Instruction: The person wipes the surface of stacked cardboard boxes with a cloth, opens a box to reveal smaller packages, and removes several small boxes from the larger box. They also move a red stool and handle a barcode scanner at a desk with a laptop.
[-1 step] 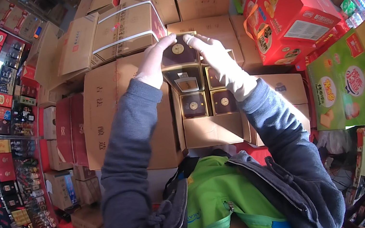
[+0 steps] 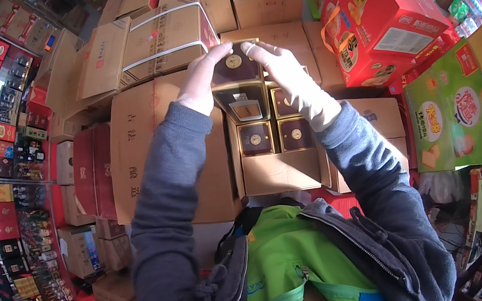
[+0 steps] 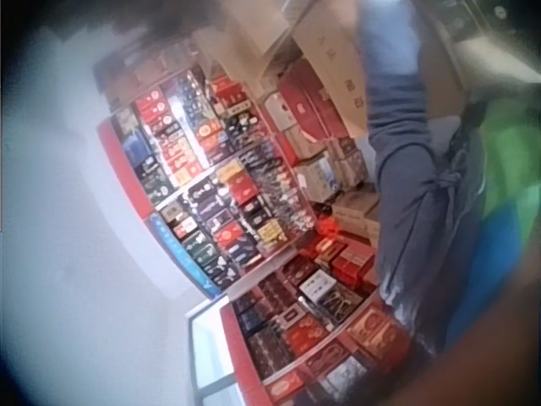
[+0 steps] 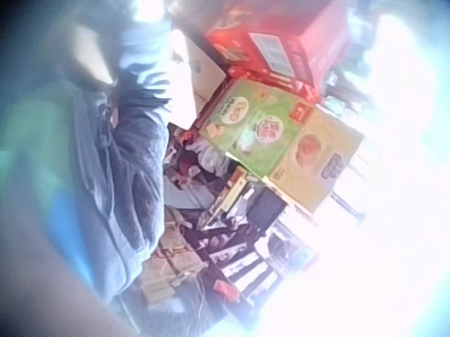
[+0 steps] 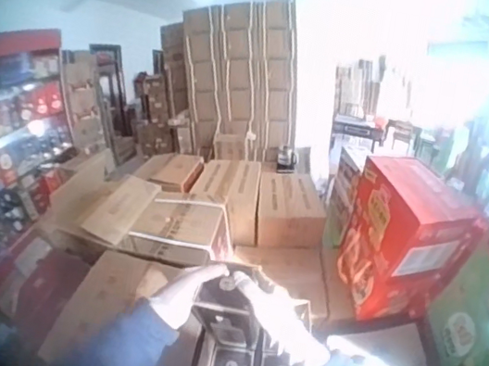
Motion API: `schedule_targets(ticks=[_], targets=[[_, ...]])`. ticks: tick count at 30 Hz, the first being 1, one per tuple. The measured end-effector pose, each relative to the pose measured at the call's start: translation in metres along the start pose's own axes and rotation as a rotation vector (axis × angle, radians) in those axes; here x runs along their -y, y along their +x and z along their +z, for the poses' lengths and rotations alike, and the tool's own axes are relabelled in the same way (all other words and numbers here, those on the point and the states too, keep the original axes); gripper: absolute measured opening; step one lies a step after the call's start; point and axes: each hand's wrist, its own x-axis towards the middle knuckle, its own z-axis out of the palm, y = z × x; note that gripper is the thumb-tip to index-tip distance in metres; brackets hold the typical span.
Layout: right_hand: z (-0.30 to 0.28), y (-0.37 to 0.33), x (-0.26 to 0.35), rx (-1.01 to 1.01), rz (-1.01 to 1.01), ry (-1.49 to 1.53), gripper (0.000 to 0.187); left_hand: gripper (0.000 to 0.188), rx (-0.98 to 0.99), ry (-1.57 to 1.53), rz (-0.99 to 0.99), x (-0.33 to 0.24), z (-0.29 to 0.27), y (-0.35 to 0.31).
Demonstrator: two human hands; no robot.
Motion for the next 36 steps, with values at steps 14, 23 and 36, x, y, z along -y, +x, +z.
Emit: schedule_targets(ticks=[14, 23, 36], targets=[[0.072, -0.01, 0.134, 0.002, -0.045, -0.322, 0.054, 0.042, -0.012, 0.116, 0.129, -0.119, -0.019, -0.046], [0.145, 0.005, 0.16, 0.112, -0.153, -0.315, 0.062, 0.042, -0.079, 0.155, 0.261, -0.168, -0.075, -0.078], [0.273, 0.05, 0.116, 0.23, -0.067, -0.036, 0.055, 0.04, -0.361, 0.303, 0.271, -0.194, -0.181, -0.114]])
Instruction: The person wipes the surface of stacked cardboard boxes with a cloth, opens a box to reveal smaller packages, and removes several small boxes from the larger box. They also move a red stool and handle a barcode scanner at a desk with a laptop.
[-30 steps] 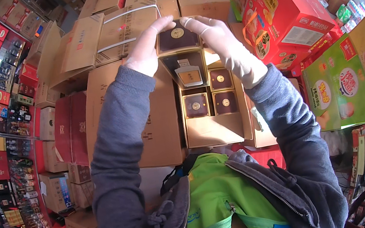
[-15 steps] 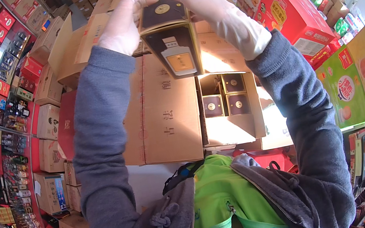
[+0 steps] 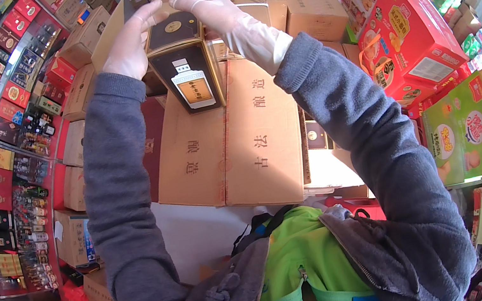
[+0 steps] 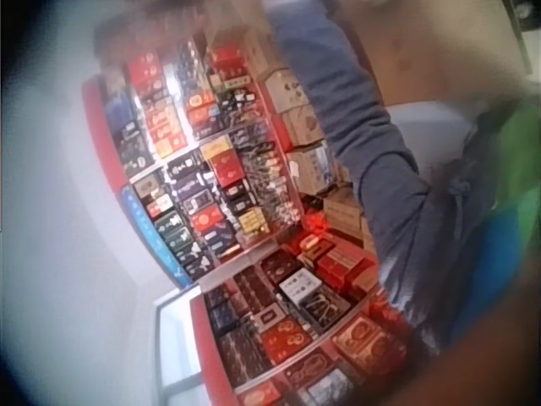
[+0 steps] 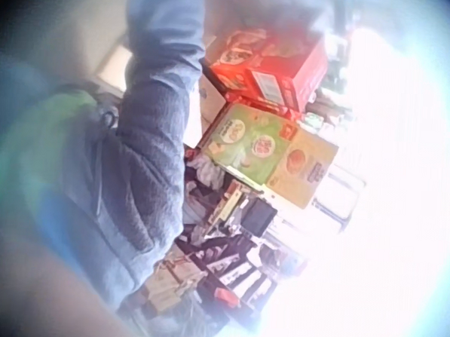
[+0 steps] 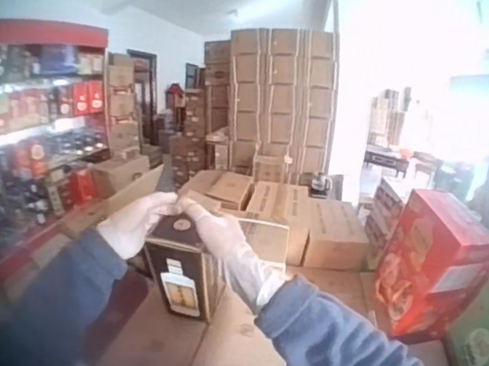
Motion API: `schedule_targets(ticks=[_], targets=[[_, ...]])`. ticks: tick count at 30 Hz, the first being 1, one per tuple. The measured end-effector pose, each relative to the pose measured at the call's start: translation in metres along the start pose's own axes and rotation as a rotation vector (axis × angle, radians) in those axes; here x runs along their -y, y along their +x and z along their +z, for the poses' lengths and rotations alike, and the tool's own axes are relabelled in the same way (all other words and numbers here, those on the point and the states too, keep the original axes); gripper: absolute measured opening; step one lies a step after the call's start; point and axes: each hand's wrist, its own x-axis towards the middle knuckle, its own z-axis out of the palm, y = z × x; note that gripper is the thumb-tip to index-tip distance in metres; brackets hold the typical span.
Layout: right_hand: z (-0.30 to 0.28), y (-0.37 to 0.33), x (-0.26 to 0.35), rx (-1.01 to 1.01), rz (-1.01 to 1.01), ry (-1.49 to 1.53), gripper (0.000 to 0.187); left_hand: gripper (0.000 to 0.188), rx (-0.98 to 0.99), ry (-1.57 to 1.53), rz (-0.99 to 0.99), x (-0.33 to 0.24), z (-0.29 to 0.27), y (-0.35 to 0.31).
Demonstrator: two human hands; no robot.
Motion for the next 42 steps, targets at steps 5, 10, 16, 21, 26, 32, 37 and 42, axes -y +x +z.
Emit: schedule_targets(ticks=[5, 10, 16, 21, 26, 32, 37, 42], targets=[[0.011, 0.015, -0.012, 0.052, 0.019, -0.105, 0.051, 0.047, -0.042, -0.012, 0.067, 0.025, -0.035, 0.013], [-0.001, 0.012, -0.015, 0.137, 0.021, -0.073, 0.053, 0.064, -0.153, 0.002, 0.01, 0.043, -0.047, 0.015], [-0.042, -0.017, -0.019, 0.076, -0.065, -0.12, 0.057, 0.072, -0.242, 0.115, 0.204, 0.043, -0.039, 0.005], [-0.124, -0.065, -0.048, 0.181, -0.095, -0.225, 0.05, 0.072, -0.549, 0.455, 0.494, 0.06, 0.019, -0.03], [-0.193, -0.11, -0.126, 0.271, 0.148, -0.425, 0.036, 0.075, -0.134, 0.672, 0.749, 0.156, 0.142, -0.116], [-0.231, -0.144, -0.258, 0.402, 0.266, -1.323, 0.03, 0.056, 0.565, 0.905, 0.171, 0.257, 0.242, -0.18], [-0.239, -0.155, -0.323, 0.245, 0.286, -1.152, 0.042, 0.066, 0.594, 1.271, 0.098, 0.326, 0.272, -0.184], [-0.238, -0.147, -0.343, 0.361, -0.009, -1.414, 0.044, 0.07, 0.664, 1.464, -0.054, 0.364, 0.273, -0.175]])
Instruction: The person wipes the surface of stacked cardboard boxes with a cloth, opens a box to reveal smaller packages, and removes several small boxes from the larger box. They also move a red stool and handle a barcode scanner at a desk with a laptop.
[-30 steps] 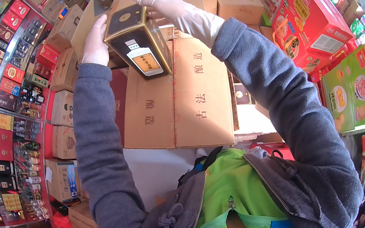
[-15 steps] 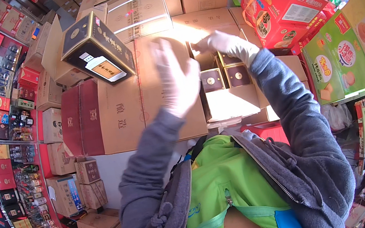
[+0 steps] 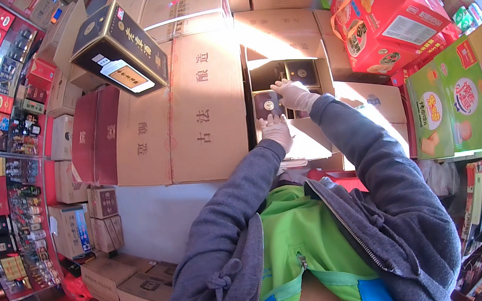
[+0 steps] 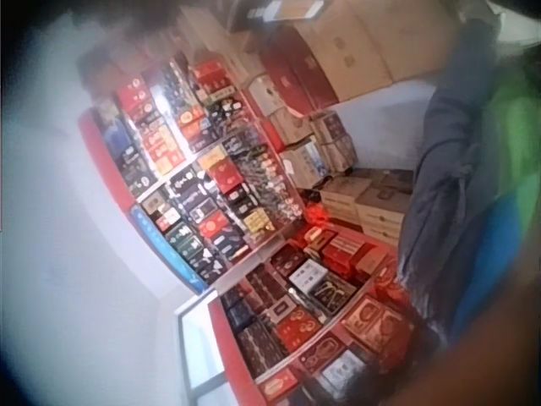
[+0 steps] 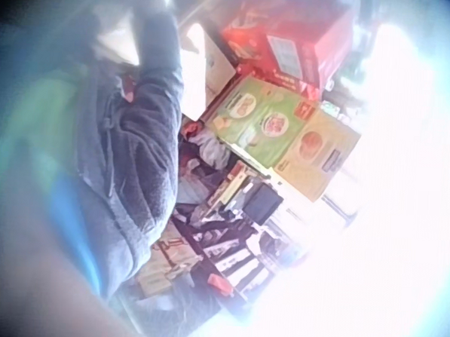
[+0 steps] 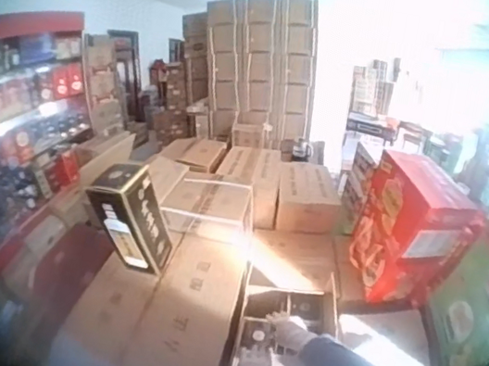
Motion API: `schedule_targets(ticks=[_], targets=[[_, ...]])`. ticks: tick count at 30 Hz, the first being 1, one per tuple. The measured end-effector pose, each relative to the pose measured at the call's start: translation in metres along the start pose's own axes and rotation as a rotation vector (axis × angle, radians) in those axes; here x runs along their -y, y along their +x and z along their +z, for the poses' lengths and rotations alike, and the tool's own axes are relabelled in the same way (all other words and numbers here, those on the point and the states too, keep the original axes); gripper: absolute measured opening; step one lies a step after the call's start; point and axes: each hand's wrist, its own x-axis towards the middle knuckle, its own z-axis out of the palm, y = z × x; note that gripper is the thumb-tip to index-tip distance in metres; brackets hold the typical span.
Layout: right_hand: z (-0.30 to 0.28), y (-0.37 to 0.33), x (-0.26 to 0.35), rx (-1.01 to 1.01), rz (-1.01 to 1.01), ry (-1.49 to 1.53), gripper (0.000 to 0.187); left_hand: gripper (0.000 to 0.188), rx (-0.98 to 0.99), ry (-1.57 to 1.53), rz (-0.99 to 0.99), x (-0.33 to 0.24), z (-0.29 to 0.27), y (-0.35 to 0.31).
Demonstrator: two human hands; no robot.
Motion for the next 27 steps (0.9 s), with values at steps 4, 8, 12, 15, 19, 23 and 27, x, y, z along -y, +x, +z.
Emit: schedule_targets(ticks=[4, 8, 12, 15, 19, 23, 27], targets=[[0.002, 0.01, 0.011, 0.175, -0.041, -0.014, 0.055, 0.06, -0.015, 0.066, 0.004, 0.0, -0.011, -0.006], [0.001, 0.013, 0.023, 0.305, 0.036, 0.022, 0.082, 0.048, -0.123, 0.062, 0.054, -0.006, -0.041, -0.034], [-0.003, 0.013, 0.034, 0.399, 0.039, -0.112, 0.124, 0.036, -0.205, -0.04, 0.138, 0.0, -0.062, -0.071], [-0.002, 0.015, 0.042, 0.431, 0.056, -0.223, 0.146, 0.038, -0.216, -0.226, 0.128, 0.004, -0.066, -0.089], [0.004, 0.023, 0.036, 0.358, 0.047, -0.266, 0.146, 0.039, -0.102, -0.291, 0.031, 0.003, -0.064, -0.097], [0.005, 0.047, 0.015, 0.492, -0.043, -0.039, 0.124, 0.037, -0.075, -0.296, 0.009, -0.001, -0.061, -0.098], [0.017, 0.042, 0.016, 0.329, 0.038, -0.044, 0.109, 0.037, -0.068, -0.282, 0.013, -0.001, -0.059, -0.099]])
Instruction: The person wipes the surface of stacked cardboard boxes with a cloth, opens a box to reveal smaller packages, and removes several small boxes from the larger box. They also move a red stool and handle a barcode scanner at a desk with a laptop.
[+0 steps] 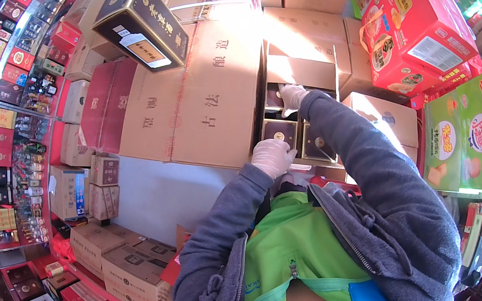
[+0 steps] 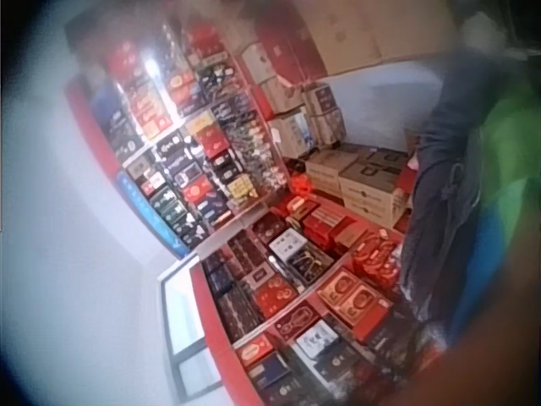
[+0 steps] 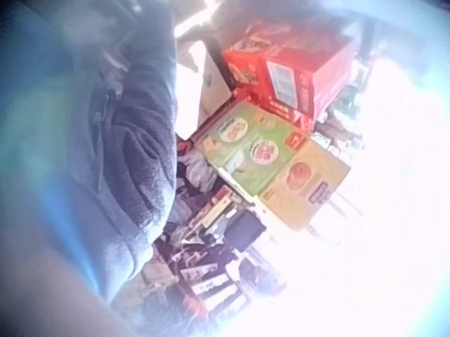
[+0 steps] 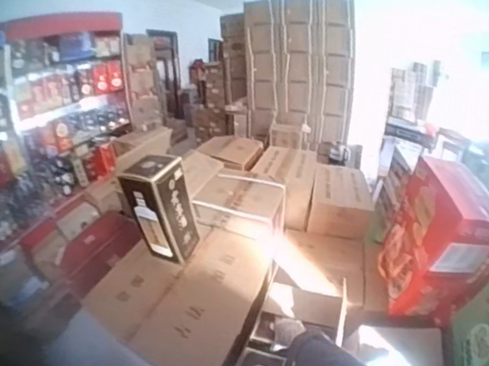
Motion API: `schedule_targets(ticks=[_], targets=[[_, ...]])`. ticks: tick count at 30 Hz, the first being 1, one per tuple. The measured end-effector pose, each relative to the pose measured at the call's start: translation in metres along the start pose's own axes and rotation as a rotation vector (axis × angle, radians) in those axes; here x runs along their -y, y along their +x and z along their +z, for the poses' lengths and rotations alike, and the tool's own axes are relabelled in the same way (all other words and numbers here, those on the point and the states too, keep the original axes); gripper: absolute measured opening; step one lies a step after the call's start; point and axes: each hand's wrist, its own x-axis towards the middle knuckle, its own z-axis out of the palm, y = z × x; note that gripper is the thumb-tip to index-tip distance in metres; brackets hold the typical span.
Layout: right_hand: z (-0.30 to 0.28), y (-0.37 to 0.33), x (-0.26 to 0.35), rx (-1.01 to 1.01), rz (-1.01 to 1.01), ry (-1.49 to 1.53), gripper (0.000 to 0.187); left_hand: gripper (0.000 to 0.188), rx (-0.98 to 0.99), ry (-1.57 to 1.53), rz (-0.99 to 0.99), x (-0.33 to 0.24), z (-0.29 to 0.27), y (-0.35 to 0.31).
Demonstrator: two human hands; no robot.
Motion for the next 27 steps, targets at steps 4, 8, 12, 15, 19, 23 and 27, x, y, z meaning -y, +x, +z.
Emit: schedule_targets(ticks=[4, 8, 12, 15, 19, 23, 27], targets=[[0.008, -0.01, 0.008, -0.155, 0.01, -0.019, 0.107, 0.036, -0.019, 0.026, 0.017, 0.0, 0.001, -0.002], [0.003, -0.016, 0.008, -0.123, -0.01, 0.012, 0.112, 0.034, -0.023, -0.015, 0.005, 0.001, 0.001, -0.003], [-0.003, -0.021, 0.007, -0.141, -0.067, 0.004, 0.117, 0.032, -0.077, -0.032, 0.021, 0.002, 0.002, -0.005], [-0.009, -0.027, 0.009, -0.17, -0.112, -0.01, 0.118, 0.03, -0.086, -0.037, 0.033, 0.003, 0.004, -0.009], [-0.022, -0.038, 0.015, -0.195, -0.076, -0.045, 0.12, 0.029, -0.095, -0.051, 0.042, 0.004, 0.002, -0.014], [-0.055, -0.059, 0.015, -0.216, -0.05, -0.055, 0.125, 0.032, -0.036, -0.054, 0.026, 0.003, -0.004, -0.012], [-0.107, -0.092, 0.021, -0.16, -0.048, 0.009, 0.127, 0.035, 0.04, -0.019, 0.041, 0.007, -0.005, -0.006]])
